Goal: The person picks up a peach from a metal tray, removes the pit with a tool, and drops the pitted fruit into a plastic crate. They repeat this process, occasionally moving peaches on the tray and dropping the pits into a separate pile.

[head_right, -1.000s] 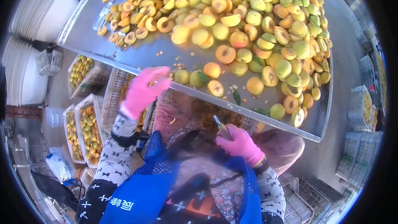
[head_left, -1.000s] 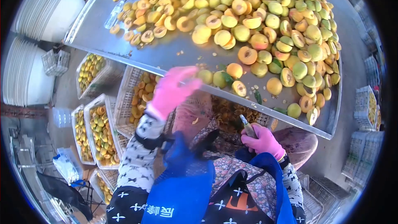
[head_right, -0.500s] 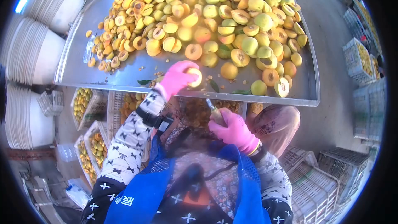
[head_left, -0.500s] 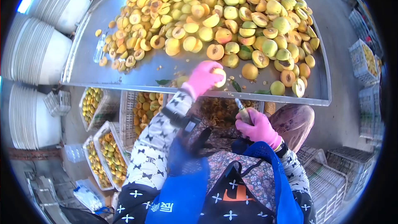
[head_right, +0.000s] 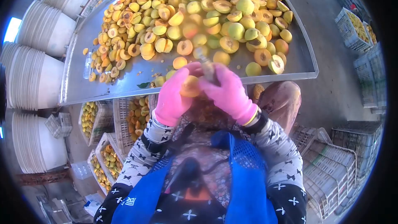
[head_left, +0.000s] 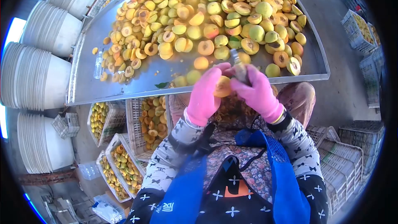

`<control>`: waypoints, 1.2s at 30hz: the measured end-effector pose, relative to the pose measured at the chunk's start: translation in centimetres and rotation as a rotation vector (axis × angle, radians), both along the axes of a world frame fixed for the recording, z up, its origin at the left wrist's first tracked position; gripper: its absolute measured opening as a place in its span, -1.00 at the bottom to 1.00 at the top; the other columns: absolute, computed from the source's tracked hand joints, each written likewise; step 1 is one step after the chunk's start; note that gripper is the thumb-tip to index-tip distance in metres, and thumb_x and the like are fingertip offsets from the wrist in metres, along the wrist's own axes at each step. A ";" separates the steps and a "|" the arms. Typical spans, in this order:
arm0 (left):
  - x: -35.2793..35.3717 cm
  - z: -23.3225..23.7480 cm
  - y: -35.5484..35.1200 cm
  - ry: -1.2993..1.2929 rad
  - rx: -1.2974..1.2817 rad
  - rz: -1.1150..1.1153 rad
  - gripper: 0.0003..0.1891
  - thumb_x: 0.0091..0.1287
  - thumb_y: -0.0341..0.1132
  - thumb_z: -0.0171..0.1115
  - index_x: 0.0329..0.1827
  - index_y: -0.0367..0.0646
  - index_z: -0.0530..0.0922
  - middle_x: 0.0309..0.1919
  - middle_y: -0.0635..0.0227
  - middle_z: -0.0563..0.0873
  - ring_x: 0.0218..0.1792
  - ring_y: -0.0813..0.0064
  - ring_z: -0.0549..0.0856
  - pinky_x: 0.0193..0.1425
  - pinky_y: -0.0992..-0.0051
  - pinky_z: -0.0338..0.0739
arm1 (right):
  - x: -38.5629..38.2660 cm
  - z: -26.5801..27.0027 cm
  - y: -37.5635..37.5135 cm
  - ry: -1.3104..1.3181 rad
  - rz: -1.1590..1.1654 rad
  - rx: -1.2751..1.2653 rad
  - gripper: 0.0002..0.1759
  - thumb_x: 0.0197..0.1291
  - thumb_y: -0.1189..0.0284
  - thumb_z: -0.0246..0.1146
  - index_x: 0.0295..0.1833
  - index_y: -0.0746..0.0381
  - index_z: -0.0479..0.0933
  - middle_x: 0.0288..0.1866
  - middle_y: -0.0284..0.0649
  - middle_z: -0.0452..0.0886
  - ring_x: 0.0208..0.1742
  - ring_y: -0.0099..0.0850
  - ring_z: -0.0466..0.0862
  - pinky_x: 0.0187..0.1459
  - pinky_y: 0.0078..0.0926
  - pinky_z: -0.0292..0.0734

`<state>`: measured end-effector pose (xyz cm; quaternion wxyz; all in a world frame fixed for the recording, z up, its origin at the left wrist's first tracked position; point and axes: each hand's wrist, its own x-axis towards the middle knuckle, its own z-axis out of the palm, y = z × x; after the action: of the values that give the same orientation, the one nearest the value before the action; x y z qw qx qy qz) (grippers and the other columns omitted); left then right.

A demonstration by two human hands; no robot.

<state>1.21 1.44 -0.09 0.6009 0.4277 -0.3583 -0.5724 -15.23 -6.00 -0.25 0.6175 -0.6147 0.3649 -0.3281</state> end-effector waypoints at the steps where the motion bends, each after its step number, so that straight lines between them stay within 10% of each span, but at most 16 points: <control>1: -0.4 0.6 0.1 0.048 0.017 0.066 -0.59 0.55 -0.26 0.00 0.36 -0.30 0.41 0.22 0.11 0.58 0.18 0.24 0.60 0.32 0.27 0.47 | -0.1 0.2 0.6 0.155 -0.181 -0.307 -0.67 0.17 0.41 0.40 0.00 0.27 0.54 -0.32 -0.09 0.65 -0.36 -0.23 0.68 -0.26 -0.35 0.59; 5: -0.7 0.2 -0.6 0.578 0.034 0.249 -0.58 0.59 -0.13 -0.03 0.30 -0.29 0.44 0.16 0.10 0.60 0.12 0.21 0.61 0.27 0.22 0.48 | -0.6 0.6 2.9 0.250 -0.102 -0.725 -0.71 0.18 0.42 0.34 -0.01 0.22 0.50 -0.25 -0.01 0.65 -0.24 0.00 0.69 -0.26 -0.16 0.57; 21: -1.5 -0.1 -0.5 0.522 0.059 0.176 -0.68 0.49 -0.26 0.17 0.15 -0.31 0.50 -0.11 0.18 0.61 -0.02 0.22 0.59 0.18 0.25 0.51 | -0.9 -1.9 2.3 0.612 0.085 -0.981 -0.72 0.20 0.27 0.28 -0.08 0.14 0.40 -0.28 -0.21 0.59 -0.33 -0.19 0.68 -0.24 -0.13 0.45; 36: -2.1 -1.4 -0.8 0.258 0.088 0.335 -0.77 0.47 -0.33 0.18 0.03 -0.31 0.51 -0.27 0.25 0.63 -0.27 0.38 0.63 -0.13 0.46 0.56 | 1.0 -3.8 4.9 0.308 0.154 -0.445 -0.61 0.17 0.38 0.32 0.00 0.35 0.39 -0.36 0.10 0.63 -0.31 0.13 0.67 -0.32 0.03 0.55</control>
<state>-0.92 0.67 -1.44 0.7091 0.4305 -0.1769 -0.5296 -14.22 -1.05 -4.07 0.4276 -0.8038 0.3254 -0.2551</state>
